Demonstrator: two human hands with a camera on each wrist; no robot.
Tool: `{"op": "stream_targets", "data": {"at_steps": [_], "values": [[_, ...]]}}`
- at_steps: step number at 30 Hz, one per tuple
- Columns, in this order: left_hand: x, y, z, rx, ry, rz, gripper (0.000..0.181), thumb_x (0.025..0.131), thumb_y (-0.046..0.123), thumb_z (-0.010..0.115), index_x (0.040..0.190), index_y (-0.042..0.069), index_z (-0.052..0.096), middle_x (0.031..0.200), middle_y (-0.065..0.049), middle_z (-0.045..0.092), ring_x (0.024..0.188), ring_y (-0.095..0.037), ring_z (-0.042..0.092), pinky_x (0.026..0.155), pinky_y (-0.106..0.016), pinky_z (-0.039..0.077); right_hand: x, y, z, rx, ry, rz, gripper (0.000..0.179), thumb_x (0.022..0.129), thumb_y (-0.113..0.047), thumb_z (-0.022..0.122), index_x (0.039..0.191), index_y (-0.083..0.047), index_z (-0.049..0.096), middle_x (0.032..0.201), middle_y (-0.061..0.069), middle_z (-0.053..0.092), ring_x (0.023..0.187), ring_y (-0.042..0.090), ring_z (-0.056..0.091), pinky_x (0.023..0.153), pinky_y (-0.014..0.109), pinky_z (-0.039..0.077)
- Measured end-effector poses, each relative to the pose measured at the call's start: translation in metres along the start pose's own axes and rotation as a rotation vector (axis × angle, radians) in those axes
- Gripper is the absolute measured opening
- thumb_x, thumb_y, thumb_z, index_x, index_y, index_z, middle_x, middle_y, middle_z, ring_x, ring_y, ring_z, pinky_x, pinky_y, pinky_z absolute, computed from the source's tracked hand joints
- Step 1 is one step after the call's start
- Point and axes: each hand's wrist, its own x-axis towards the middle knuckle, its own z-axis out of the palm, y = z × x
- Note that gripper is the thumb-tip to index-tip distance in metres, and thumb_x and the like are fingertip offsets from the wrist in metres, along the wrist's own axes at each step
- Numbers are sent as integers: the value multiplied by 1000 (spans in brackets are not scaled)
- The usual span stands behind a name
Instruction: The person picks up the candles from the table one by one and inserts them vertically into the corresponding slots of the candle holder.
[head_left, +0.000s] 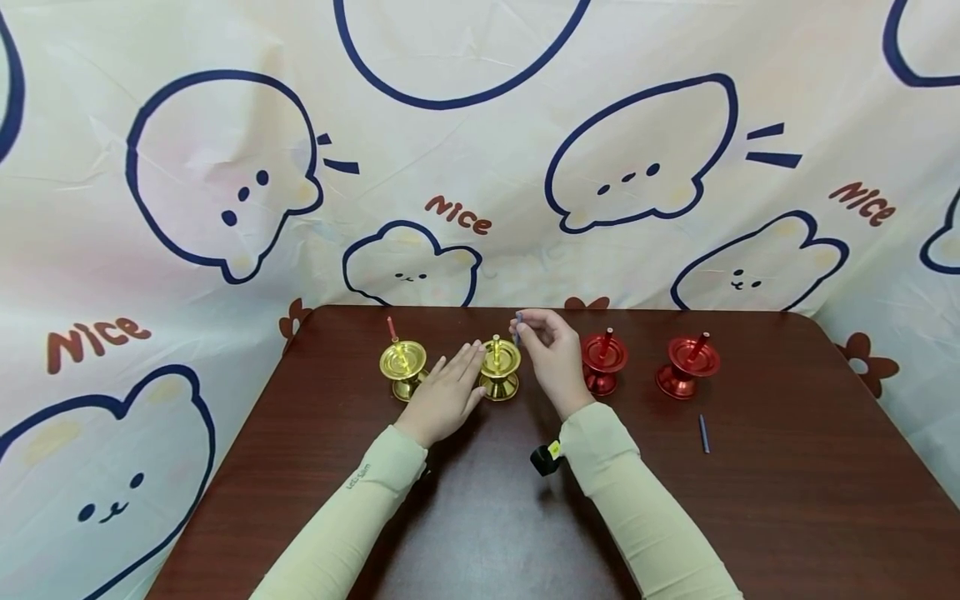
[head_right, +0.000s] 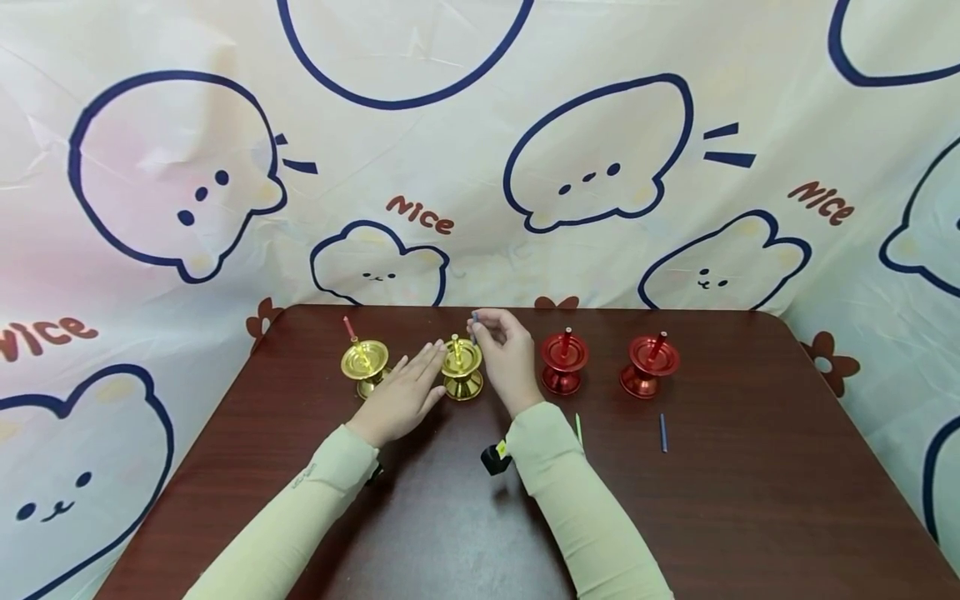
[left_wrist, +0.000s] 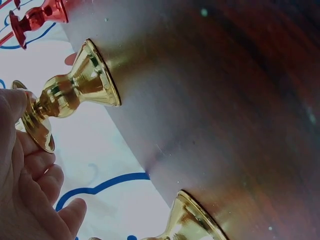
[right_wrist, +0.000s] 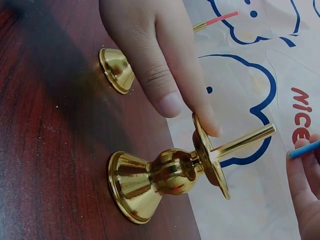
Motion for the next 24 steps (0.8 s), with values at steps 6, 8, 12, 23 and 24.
{"op": "stream_targets", "data": {"at_steps": [6, 8, 12, 23, 24], "values": [[0, 0, 0, -4, 3, 0, 63, 108, 31, 49, 161, 5, 25, 166, -10, 25, 154, -23, 22, 121, -51, 25, 2, -2, 1, -10, -2, 7, 20, 100, -7, 65, 117, 3, 68, 110, 21, 72, 101, 32, 71, 87, 25, 57], [0, 1, 0, -8, 10, 4, 63, 108, 30, 49, 160, 5, 26, 166, -10, 26, 153, -24, 22, 121, -51, 25, 3, -3, 2, -12, -7, 3, 22, 100, -7, 65, 118, 5, 67, 110, 21, 72, 102, 33, 71, 87, 25, 57], [-2, 0, 0, -8, 20, 10, 62, 108, 29, 50, 160, 4, 27, 166, -11, 27, 153, -24, 23, 120, -52, 26, 5, -3, 3, -12, -15, -11, 23, 100, -5, 64, 119, 7, 65, 110, 21, 71, 102, 33, 71, 87, 26, 57], [-1, 0, 1, -4, 21, 10, 63, 108, 30, 50, 161, 4, 25, 166, -10, 26, 153, -24, 22, 120, -52, 26, 9, -2, 6, 3, -48, -13, 22, 100, -7, 64, 118, 6, 65, 112, 25, 70, 103, 30, 70, 88, 28, 57], [-2, 0, 1, -6, 20, 9, 63, 108, 30, 50, 161, 4, 25, 166, -10, 26, 153, -24, 22, 121, -52, 26, 9, -2, 7, 8, -50, -13, 22, 100, -7, 64, 118, 6, 65, 112, 25, 70, 103, 31, 70, 88, 30, 58]]}}
